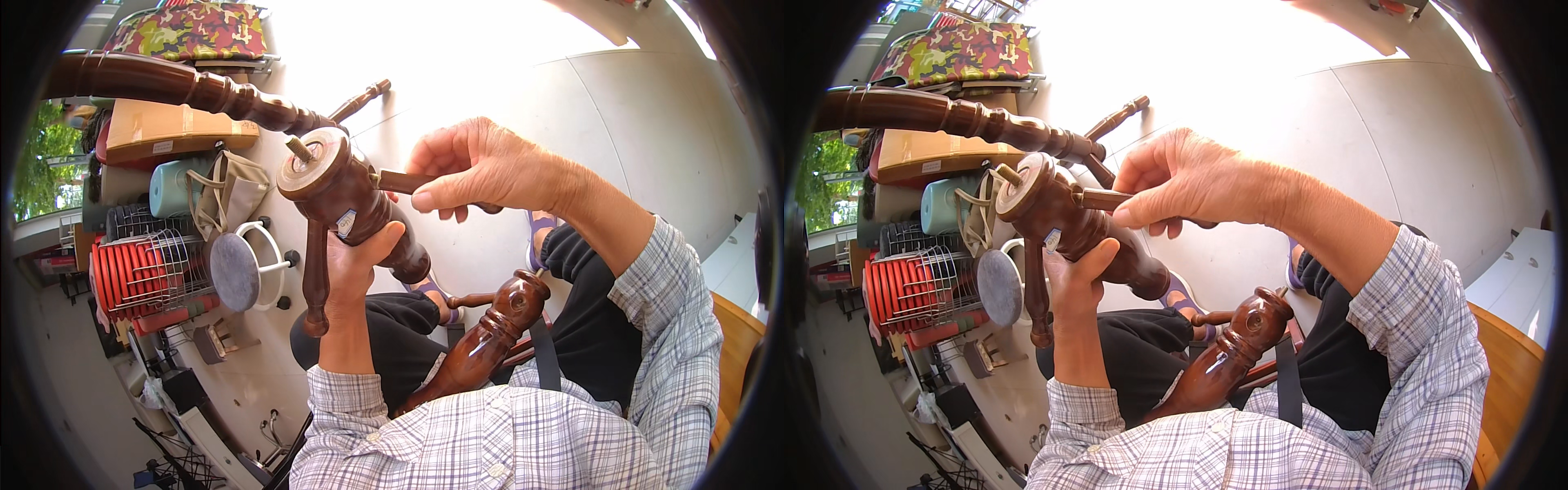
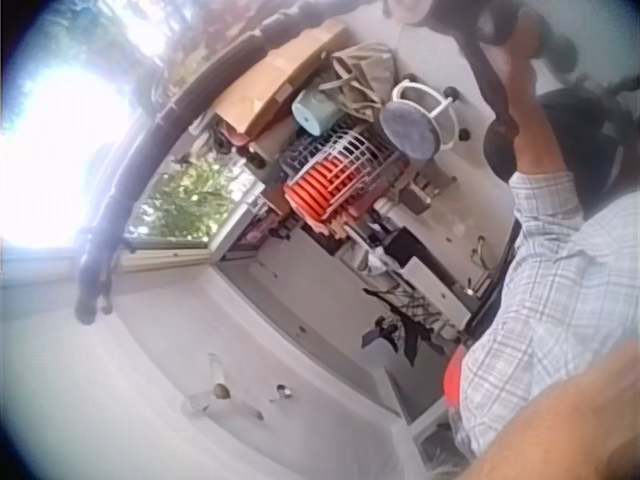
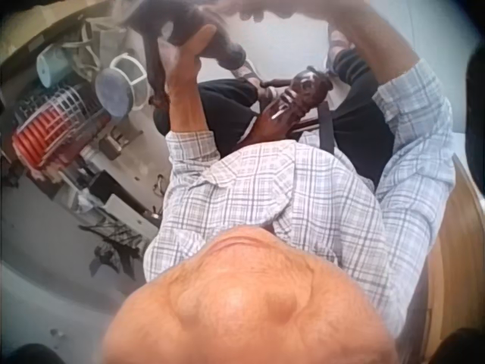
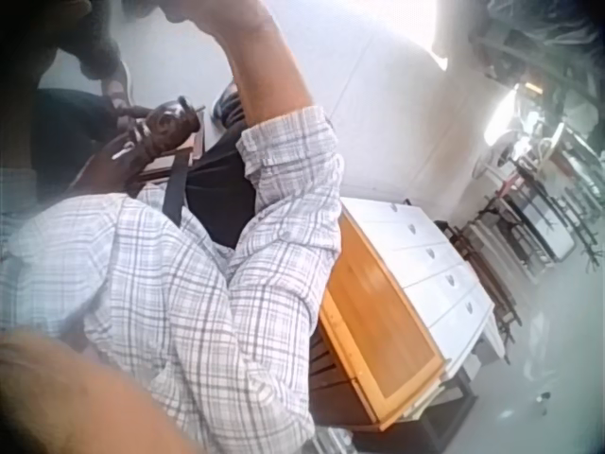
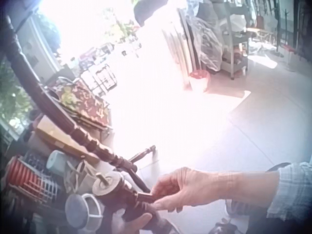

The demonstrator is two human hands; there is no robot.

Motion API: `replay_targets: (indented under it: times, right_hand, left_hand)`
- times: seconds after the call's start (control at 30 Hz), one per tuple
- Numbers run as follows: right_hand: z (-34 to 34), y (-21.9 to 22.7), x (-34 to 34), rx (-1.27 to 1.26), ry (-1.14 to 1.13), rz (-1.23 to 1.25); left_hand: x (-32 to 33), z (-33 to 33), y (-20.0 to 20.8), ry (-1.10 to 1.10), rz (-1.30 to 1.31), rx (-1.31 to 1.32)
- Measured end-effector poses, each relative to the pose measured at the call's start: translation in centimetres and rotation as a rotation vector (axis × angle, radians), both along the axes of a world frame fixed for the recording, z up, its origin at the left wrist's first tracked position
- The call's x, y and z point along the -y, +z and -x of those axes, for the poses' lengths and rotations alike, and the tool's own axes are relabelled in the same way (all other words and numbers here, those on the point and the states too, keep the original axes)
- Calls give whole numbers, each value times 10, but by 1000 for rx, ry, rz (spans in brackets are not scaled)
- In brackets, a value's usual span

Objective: The person assembles wooden furniture parts by hand, inserting a dowel into a turned wooden leg and then attaching a crosspiece to the leg. The person handles the wooden leg, dowel, and crosspiece, aligning and fitting them together.

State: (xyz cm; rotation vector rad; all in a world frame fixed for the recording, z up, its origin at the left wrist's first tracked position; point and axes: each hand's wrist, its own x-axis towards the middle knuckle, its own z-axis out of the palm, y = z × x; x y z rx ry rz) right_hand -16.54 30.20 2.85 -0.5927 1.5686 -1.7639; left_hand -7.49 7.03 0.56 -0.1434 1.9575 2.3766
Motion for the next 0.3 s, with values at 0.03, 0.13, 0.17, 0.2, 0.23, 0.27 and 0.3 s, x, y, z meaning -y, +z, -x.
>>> replay_targets:
  times: [0.03,0.13,0.17,0.2,0.23,0.27,0.3]
  right_hand:
    - [-4,-2,2,-178,-80,-79]
    - [-14,-11,9,-531,-254,-217]
    - [-12,-10,6,-385,-171,-207]
    - [-8,0,2,-238,-83,-192]
    - [-5,6,0,-91,5,-176]
    - [-4,8,-1,-17,46,-162]
    - [-1,5,-4,124,106,-88]
  left_hand:
    - [-3,0,1,14,11,-6]
    - [-6,0,4,22,48,19]
    - [-6,0,3,16,64,24]
    - [-5,-1,4,20,58,18]
    - [-4,-2,4,25,53,12]
    - [-2,-3,4,30,48,7]
    - [-2,-2,4,28,44,6]
